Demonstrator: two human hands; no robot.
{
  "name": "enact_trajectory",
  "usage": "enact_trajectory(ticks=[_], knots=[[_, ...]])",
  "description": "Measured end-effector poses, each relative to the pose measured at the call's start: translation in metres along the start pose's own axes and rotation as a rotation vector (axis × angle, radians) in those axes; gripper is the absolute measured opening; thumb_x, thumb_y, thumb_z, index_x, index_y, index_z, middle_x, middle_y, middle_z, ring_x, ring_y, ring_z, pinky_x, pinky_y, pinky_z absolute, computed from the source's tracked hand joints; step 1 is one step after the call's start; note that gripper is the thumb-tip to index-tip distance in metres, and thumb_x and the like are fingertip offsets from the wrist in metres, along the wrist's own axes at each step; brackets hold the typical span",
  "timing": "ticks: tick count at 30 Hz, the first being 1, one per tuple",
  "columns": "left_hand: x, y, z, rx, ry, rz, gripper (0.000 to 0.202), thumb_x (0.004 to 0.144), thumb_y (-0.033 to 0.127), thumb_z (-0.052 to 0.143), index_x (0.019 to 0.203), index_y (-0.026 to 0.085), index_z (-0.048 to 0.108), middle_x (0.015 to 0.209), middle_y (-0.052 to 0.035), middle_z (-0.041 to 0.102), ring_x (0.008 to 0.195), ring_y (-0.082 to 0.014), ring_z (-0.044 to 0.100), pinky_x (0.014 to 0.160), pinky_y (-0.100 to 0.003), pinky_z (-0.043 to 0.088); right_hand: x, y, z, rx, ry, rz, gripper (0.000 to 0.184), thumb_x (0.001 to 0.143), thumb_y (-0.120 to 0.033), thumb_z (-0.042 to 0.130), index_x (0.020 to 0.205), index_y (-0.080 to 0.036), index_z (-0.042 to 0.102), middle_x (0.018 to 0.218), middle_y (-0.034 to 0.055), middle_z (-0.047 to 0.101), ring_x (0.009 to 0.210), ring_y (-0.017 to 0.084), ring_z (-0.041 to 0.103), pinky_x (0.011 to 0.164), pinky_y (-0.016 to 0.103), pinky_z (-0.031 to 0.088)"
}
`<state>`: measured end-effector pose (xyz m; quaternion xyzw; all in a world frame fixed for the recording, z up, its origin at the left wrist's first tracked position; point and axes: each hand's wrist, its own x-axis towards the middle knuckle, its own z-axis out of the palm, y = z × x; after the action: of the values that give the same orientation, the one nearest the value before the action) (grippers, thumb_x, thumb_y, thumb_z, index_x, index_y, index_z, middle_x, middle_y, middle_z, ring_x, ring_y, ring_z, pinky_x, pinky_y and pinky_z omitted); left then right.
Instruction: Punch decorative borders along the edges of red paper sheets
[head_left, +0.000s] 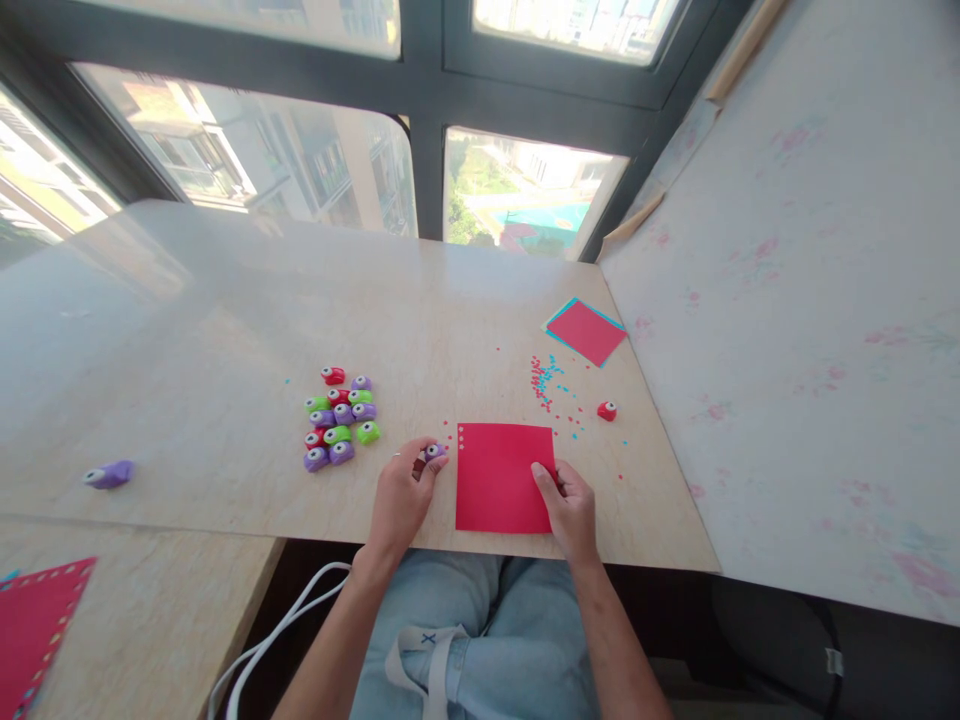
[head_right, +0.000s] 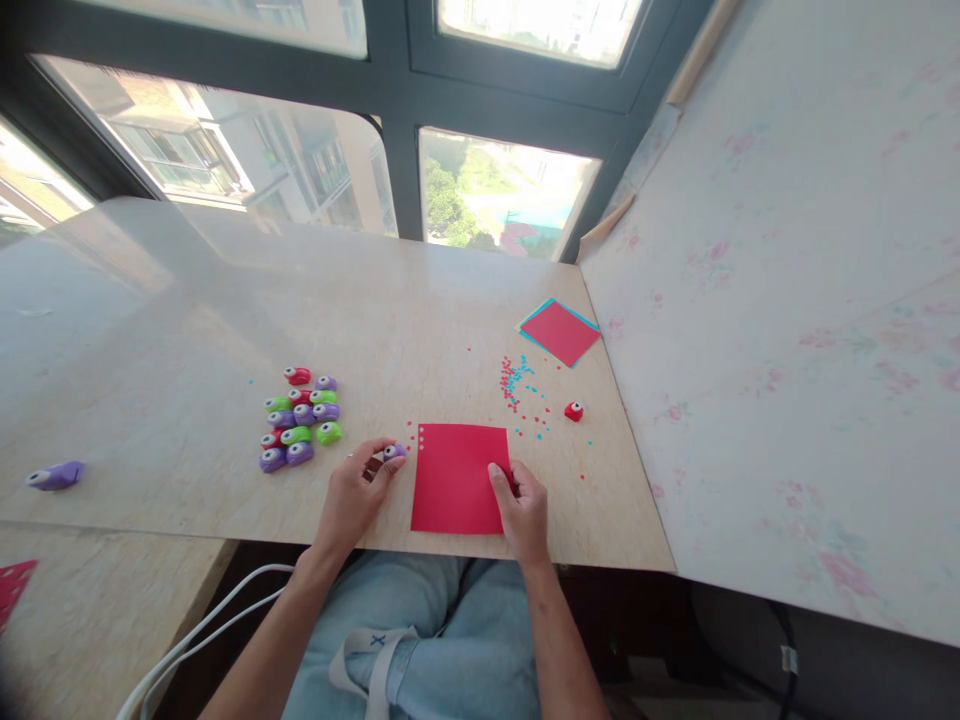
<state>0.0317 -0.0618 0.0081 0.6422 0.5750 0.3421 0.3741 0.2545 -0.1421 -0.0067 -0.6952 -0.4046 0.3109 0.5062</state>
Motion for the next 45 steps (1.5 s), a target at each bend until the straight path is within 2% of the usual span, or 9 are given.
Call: enact_trajectory(ticks=[6,12,18,24,31,36,45], knots=[[0.0003,0.0008,0.0009,-0.280,-0.096,-0.093,0.034,0.082,0.042,0.066,0.105,0.018,0.065,0.081,-0.0038,0.073,0.071,-0.0182,0.067,0.063,-0.026,0.051,0.0002,-0.0014,-0.0011,0.071,0.036,0.022,0.036,0.086,-0.049,0.063,0.068,-0.019,0.053,0.063,-0.0039,0.046,0.058,0.012,0.037,0.052,0.024,0.034],[-0.0006,-0.0053,0.0067,-0.431,-0.139,-0.087,0.034,0.081,0.039,0.069,0.107,0.018,0.062,0.104,-0.0076,0.072,0.087,-0.0194,0.070,0.073,-0.028,0.056,-0.0004,-0.0002,-0.0012,0.042,0.023,0.021,0.036,0.086,-0.050,0.062,0.070,-0.019,0.055,0.063,-0.0035,0.047,0.058,0.012,0.038,0.052,0.024,0.033],[0.0013,-0.0037,0.0058,-0.354,-0.159,-0.055,0.031,0.083,0.037,0.065,0.109,0.019,0.064,0.097,-0.0055,0.073,0.087,-0.0194,0.069,0.076,-0.029,0.055,-0.0005,-0.0036,-0.0013,0.041,0.028,0.026,0.036,0.085,-0.051,0.063,0.070,-0.019,0.055,0.062,-0.0036,0.046,0.058,0.012,0.037,0.052,0.024,0.033],[0.0002,0.0014,0.0029,-0.242,-0.168,-0.025,0.027,0.084,0.035,0.061,0.105,0.019,0.067,0.080,-0.0023,0.071,0.070,-0.0167,0.065,0.064,-0.026,0.050,-0.0006,-0.0045,-0.0011,0.036,0.031,0.022,0.038,0.085,-0.053,0.063,0.068,-0.019,0.054,0.062,-0.0042,0.044,0.057,0.012,0.037,0.052,0.024,0.033],[0.0013,-0.0003,0.0032,-0.243,-0.191,-0.026,0.026,0.085,0.036,0.060,0.105,0.020,0.066,0.091,-0.0041,0.073,0.080,-0.0182,0.067,0.070,-0.027,0.053,0.0008,-0.0055,-0.0007,0.013,0.012,0.010,0.038,0.086,-0.053,0.062,0.070,-0.019,0.056,0.062,-0.0035,0.045,0.057,0.012,0.037,0.052,0.024,0.034],[0.0019,0.0005,0.0023,-0.234,-0.206,-0.005,0.026,0.085,0.036,0.060,0.105,0.020,0.066,0.086,-0.0032,0.072,0.074,-0.0172,0.066,0.069,-0.027,0.052,0.0011,-0.0069,-0.0001,0.010,0.006,0.017,0.039,0.085,-0.054,0.061,0.072,-0.018,0.059,0.062,-0.0024,0.047,0.058,0.013,0.040,0.051,0.023,0.036],[0.0024,-0.0025,0.0021,-0.229,-0.215,-0.001,0.027,0.086,0.036,0.060,0.107,0.020,0.066,0.086,-0.0031,0.071,0.074,-0.0169,0.065,0.070,-0.027,0.052,0.0011,-0.0089,-0.0005,0.009,0.025,0.014,0.041,0.084,-0.054,0.062,0.066,-0.020,0.052,0.060,-0.0044,0.043,0.057,0.012,0.037,0.050,0.023,0.034]])
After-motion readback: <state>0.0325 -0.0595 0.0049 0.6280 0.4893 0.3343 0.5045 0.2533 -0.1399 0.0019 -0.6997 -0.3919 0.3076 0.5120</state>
